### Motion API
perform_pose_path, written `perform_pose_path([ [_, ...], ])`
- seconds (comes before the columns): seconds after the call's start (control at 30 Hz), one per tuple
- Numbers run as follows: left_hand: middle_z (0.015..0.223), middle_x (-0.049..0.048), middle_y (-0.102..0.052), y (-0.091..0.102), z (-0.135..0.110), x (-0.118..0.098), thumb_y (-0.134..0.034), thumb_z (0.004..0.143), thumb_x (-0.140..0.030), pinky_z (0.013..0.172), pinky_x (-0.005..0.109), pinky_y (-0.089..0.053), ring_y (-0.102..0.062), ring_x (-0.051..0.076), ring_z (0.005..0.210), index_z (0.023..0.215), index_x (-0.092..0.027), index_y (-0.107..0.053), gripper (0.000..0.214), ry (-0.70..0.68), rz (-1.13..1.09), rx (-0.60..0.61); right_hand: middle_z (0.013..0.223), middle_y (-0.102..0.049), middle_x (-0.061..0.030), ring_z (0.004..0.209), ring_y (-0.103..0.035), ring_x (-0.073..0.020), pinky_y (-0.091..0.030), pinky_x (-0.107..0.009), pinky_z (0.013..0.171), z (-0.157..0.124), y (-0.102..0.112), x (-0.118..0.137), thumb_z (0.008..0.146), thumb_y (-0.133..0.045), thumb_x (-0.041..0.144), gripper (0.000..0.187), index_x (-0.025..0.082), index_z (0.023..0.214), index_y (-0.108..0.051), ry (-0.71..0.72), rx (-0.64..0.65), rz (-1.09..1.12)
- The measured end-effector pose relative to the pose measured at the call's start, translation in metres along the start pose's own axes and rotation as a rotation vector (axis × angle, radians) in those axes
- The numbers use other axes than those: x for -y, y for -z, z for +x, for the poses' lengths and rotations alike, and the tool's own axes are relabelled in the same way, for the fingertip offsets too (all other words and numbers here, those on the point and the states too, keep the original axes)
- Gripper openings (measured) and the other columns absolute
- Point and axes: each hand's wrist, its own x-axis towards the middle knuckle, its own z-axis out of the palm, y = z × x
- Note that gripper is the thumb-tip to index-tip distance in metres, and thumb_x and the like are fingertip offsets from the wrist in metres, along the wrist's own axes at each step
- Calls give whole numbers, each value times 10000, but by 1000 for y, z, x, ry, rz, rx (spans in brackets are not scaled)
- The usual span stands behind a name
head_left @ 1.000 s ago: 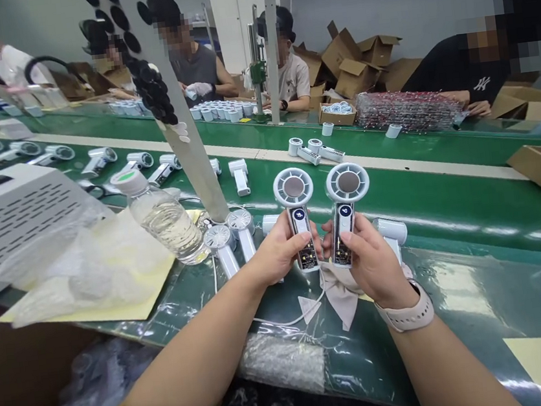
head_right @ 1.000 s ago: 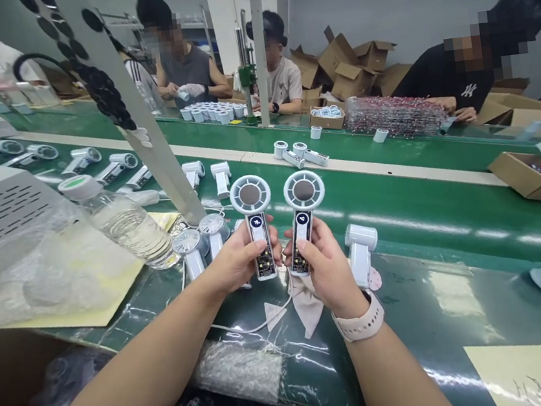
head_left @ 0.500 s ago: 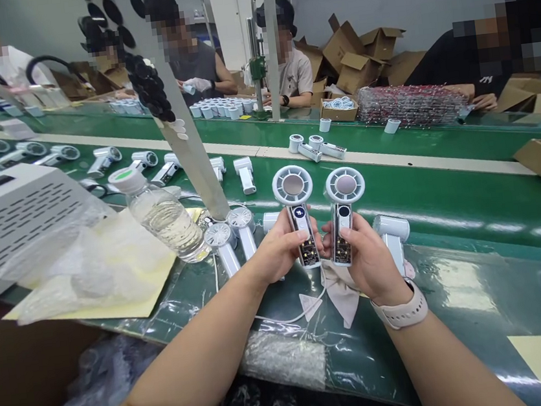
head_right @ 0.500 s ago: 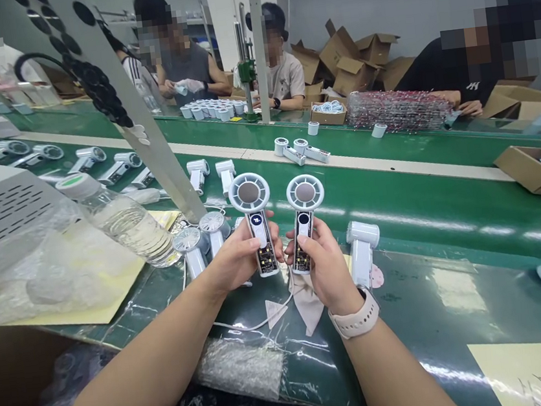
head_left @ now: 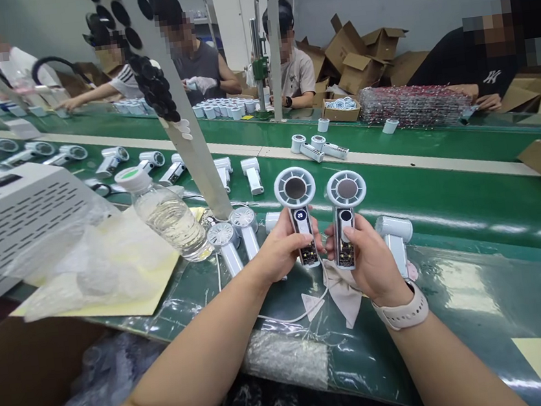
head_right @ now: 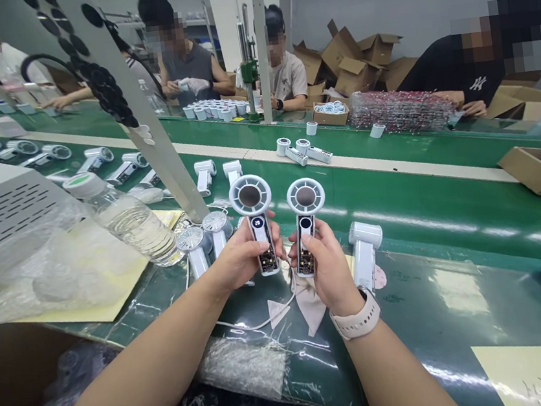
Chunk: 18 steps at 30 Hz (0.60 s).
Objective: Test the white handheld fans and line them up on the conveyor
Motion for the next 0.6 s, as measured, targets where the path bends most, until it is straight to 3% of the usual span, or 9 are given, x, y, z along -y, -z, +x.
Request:
perform_pose_path([
  [0.17, 806, -40, -599, 0, 2, 1, -775, 707, -284, 658, 313, -453, -587, 127, 647, 1029, -224, -510, 421, 3, 57, -53, 758, -666, 11, 547, -563, -135, -446, -268, 457, -2, -2, 2, 797, -696, 427, 252, 240, 899, -561, -6, -29, -37],
  [0.33, 811, -28, -601, 0, 1, -1, -801, 730, -363, 648, 317, -449, -595, 138, 657, 1041, -226, -513, 446, -2, 78, 5, 808, -673, 0, 577, -589, -130, -473, -268, 477, -7, -3, 9, 829, -669, 427, 223, 235, 900, -579, -13, 66, 13],
  [0.6, 861, -16, -609, 1, 3, 1, -816, 741, -351, 664, 325, -481, -610, 140, 694, 1028, -218, -503, 444, 23, 60, -15, 817, -688, -6, 612, -611, -138, -511, -281, 516, -3, -2, 7, 849, -676, 408, 211, 228, 913, -589, -20, 30, 70],
])
